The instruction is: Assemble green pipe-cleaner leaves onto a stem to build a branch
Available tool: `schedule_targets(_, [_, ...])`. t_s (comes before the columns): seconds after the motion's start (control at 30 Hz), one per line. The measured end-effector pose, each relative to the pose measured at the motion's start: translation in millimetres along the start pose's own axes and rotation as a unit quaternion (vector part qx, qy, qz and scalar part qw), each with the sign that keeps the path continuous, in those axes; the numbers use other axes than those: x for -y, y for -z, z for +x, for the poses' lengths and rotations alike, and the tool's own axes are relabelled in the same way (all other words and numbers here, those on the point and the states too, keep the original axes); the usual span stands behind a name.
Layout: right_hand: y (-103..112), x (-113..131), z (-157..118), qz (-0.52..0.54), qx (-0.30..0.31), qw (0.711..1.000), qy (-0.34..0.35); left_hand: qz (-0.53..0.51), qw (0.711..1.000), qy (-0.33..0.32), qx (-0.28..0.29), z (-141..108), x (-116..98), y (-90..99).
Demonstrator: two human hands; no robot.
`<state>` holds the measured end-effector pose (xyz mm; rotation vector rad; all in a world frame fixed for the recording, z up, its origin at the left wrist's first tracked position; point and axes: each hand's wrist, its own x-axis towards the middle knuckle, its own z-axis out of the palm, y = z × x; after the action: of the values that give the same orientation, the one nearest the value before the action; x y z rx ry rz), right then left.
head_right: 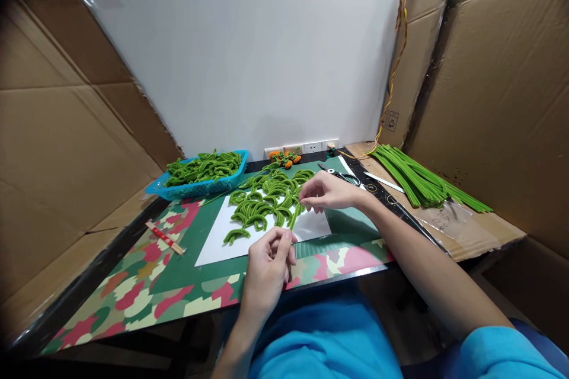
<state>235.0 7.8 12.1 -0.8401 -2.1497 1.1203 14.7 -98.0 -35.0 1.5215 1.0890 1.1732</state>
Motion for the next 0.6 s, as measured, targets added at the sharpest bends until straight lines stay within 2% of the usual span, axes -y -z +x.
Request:
schedule_targets(0.37, [2, 5, -4, 0.013, 0.032, 0.999, 0.012, -0.026, 1.0, 0.007, -0.012, -2, -1, 3.2])
schedule_targets(0.6, [4, 9, -7, 0.009, 0.062, 0.998, 0.026, -0.111, 0.993, 0.028, -0.028, -1, 3, 4.4])
